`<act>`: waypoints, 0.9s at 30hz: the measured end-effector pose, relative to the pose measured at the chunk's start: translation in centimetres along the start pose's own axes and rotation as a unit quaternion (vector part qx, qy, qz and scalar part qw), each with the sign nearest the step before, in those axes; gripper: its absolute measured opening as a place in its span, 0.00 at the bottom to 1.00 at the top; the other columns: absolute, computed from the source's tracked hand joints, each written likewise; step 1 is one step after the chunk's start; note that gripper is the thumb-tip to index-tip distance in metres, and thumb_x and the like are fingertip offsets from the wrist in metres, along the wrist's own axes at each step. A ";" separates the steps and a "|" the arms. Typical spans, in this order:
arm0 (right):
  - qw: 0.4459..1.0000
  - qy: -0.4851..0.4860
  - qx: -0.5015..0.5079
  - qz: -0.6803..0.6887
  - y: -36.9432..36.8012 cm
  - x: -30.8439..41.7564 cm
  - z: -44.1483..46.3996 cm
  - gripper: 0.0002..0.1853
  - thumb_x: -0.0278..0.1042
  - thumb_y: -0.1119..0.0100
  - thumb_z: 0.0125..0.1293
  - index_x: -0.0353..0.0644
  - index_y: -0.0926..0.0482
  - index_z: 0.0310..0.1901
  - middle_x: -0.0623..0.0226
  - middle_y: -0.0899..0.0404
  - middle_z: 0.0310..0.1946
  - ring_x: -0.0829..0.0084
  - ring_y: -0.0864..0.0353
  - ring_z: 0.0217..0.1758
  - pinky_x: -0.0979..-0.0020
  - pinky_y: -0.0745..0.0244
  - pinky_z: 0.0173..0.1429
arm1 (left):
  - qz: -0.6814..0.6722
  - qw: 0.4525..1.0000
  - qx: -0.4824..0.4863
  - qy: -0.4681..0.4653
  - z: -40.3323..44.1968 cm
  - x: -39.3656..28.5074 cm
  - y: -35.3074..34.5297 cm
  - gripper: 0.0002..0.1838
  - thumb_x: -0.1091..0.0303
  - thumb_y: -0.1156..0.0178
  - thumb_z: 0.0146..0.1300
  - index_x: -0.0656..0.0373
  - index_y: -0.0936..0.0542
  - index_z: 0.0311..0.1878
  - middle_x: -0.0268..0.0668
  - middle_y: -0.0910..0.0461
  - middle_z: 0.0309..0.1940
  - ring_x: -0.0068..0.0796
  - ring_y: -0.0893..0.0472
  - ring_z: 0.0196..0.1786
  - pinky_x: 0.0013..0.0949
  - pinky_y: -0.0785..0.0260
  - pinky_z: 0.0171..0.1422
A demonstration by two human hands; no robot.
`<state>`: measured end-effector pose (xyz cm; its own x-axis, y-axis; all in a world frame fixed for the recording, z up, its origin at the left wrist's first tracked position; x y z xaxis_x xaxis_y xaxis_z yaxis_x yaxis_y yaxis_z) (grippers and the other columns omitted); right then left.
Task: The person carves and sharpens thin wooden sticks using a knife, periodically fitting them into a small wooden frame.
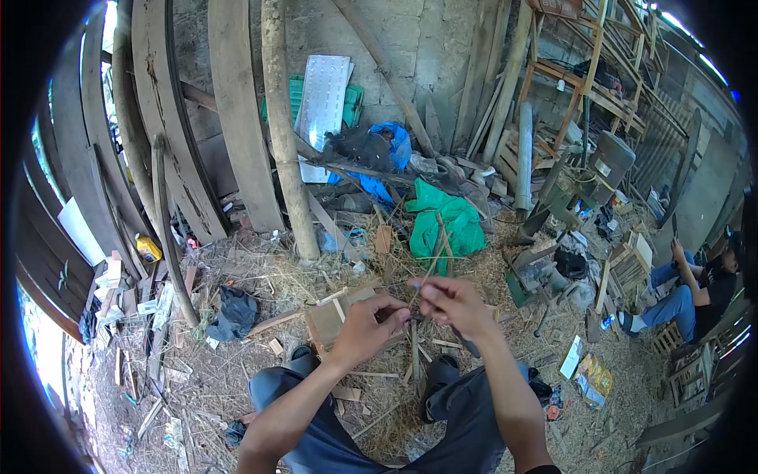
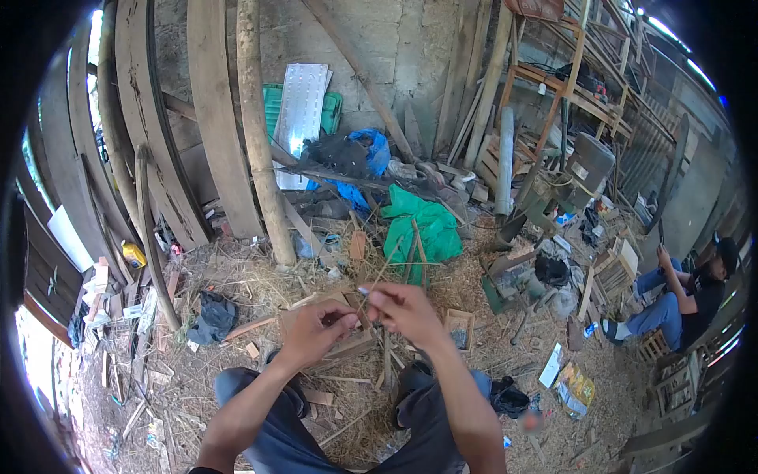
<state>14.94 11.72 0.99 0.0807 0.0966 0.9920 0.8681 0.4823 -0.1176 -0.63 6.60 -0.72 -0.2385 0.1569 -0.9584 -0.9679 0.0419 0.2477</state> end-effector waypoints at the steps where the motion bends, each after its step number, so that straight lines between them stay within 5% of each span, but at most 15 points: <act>1: 1.000 -0.014 0.019 0.008 -0.5 -0.5 0.2 0.16 0.37 0.47 0.71 0.31 0.23 0.48 0.74 0.25 0.24 0.88 0.40 0.19 0.83 0.46 0.22 | -0.006 1.000 0.007 0.016 -0.3 -0.6 -0.2 0.09 0.68 0.40 0.64 0.64 0.19 0.41 0.33 0.20 0.25 0.16 0.24 0.29 0.26 0.32 0.33; 10: 1.000 -0.027 0.003 0.013 1.2 -1.5 1.4 0.13 0.37 0.44 0.69 0.32 0.21 0.42 0.77 0.27 0.23 0.89 0.40 0.19 0.84 0.47 0.22 | 0.018 0.997 0.041 0.055 -0.3 -0.3 -0.4 0.09 0.67 0.40 0.64 0.64 0.19 0.41 0.32 0.20 0.24 0.15 0.25 0.28 0.25 0.33 0.33; 12: 0.988 0.017 -0.152 0.032 5.6 -0.7 1.6 0.14 0.40 0.44 0.69 0.34 0.21 0.41 0.78 0.30 0.22 0.90 0.41 0.19 0.84 0.48 0.21 | 0.000 0.996 0.066 0.056 -0.4 0.0 -0.7 0.10 0.67 0.40 0.64 0.64 0.19 0.41 0.32 0.20 0.25 0.15 0.25 0.28 0.24 0.33 0.33; 15: 0.969 0.039 -0.229 0.085 10.9 -0.5 1.1 0.15 0.43 0.43 0.69 0.37 0.22 0.41 0.81 0.33 0.21 0.90 0.42 0.18 0.84 0.50 0.19 | -0.058 0.995 0.062 0.048 -0.6 0.1 -0.5 0.09 0.67 0.40 0.64 0.63 0.18 0.42 0.31 0.20 0.25 0.15 0.25 0.27 0.23 0.33 0.33; 19: 0.973 -0.010 -0.223 0.054 9.7 -1.8 0.6 0.15 0.44 0.42 0.67 0.39 0.23 0.41 0.84 0.36 0.20 0.90 0.43 0.18 0.83 0.52 0.20 | -0.082 0.996 0.011 0.035 1.0 1.9 1.4 0.10 0.66 0.38 0.64 0.64 0.19 0.42 0.30 0.21 0.26 0.15 0.26 0.28 0.23 0.33 0.34; 21: 0.991 -0.009 -0.134 -0.031 5.3 -2.2 1.4 0.15 0.40 0.43 0.68 0.37 0.22 0.49 0.84 0.37 0.21 0.90 0.45 0.18 0.83 0.52 0.20 | -0.065 0.997 0.009 0.040 1.9 2.6 1.7 0.12 0.65 0.37 0.63 0.65 0.19 0.42 0.30 0.22 0.26 0.16 0.26 0.28 0.23 0.33 0.35; 25: 0.998 0.002 -0.051 -0.033 0.4 -4.0 3.3 0.14 0.39 0.41 0.67 0.37 0.20 0.47 0.83 0.35 0.20 0.90 0.44 0.16 0.82 0.53 0.19 | 0.002 0.999 0.015 0.053 3.8 3.7 0.8 0.12 0.63 0.37 0.63 0.64 0.18 0.40 0.30 0.22 0.24 0.15 0.26 0.28 0.23 0.33 0.34; 27: 0.994 0.005 -0.093 -0.064 1.1 -5.4 4.6 0.13 0.39 0.35 0.62 0.37 0.17 0.39 0.78 0.27 0.22 0.86 0.35 0.23 0.77 0.42 0.26 | 0.017 0.998 0.028 0.061 4.2 4.8 0.9 0.13 0.62 0.38 0.64 0.65 0.18 0.40 0.30 0.23 0.24 0.17 0.26 0.28 0.24 0.32 0.34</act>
<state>13.24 15.76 -4.69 -0.0329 0.0351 0.9988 0.9468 0.3213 0.0199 -2.34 11.57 -4.48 -0.2821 0.0380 -0.9586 -0.9540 0.0949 0.2845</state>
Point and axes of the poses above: each hand's wrist, its own z-axis towards the middle knuckle, its own y-axis out of the back of the hand, x = y × z, the point moved 6 cm from there along z, towards the middle knuckle
